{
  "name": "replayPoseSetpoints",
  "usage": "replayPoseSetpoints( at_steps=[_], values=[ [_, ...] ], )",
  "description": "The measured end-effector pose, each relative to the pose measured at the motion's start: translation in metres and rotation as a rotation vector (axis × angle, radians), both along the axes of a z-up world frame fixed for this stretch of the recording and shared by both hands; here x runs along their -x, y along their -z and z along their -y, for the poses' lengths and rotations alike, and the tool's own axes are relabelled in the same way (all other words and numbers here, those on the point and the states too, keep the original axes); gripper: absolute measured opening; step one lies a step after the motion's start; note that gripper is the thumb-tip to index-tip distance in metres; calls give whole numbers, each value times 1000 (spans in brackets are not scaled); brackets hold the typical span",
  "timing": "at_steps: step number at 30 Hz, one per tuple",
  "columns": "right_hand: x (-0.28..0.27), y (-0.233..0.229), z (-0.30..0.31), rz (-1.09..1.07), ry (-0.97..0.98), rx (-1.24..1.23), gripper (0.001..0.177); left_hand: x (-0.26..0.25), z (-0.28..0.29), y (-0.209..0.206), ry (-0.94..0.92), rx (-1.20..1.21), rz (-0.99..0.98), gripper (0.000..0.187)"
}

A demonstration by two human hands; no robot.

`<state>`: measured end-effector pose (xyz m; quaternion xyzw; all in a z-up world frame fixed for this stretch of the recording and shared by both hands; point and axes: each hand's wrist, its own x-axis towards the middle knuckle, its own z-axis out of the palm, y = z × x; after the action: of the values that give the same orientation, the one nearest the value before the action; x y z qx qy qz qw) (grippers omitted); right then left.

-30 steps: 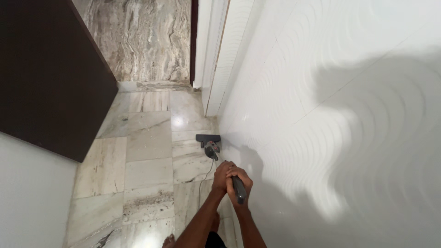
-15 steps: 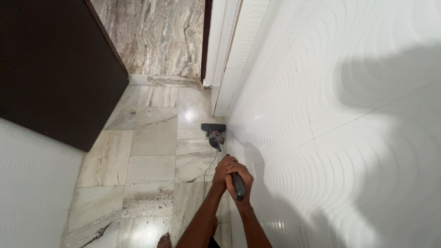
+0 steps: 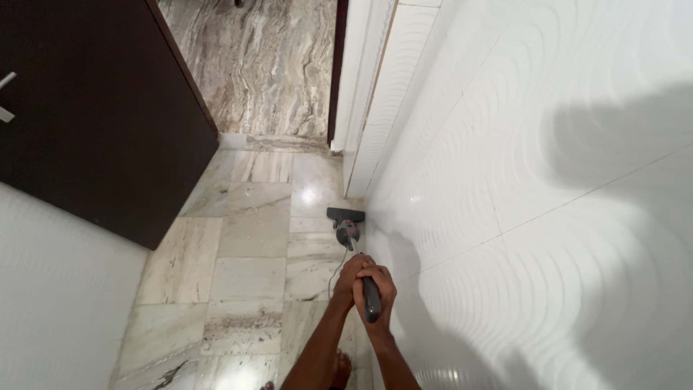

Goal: The person vacuums a tiled hallway floor using a handheld vacuum cleaner, moving back and forth along the length of the corridor. They then proceed into an adjacent room with a glass table and continue vacuuming the floor around the table and scattered items.

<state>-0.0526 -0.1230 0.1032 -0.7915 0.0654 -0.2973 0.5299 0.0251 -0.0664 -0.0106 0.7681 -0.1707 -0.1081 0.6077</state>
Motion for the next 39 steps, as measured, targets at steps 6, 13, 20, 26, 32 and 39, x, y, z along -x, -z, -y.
replayPoseSetpoints(
  at_steps=[6, 13, 20, 26, 32, 39],
  values=[
    [3, -12, -17, 105, 82, -32, 15, -1, -2, -10, 21, -1, -247, 15],
    [19, -34, -41, 111, 222, -54, 4, 9, -22, -30, 232, -263, 4, 16],
    [30, -46, -66, 78, 211, -31, 2, 20, -50, -47, 269, -255, 19, 16],
    [45, -42, -66, -5, 77, -22, 13, 62, -65, -52, -44, -105, 173, 15],
    [50, -26, -44, 4, -143, -227, 14, 84, -34, -31, -217, 678, -250, 25],
    [39, -16, -19, 0, -253, -274, 15, 82, -21, -60, -362, 240, -282, 31]
  ],
)
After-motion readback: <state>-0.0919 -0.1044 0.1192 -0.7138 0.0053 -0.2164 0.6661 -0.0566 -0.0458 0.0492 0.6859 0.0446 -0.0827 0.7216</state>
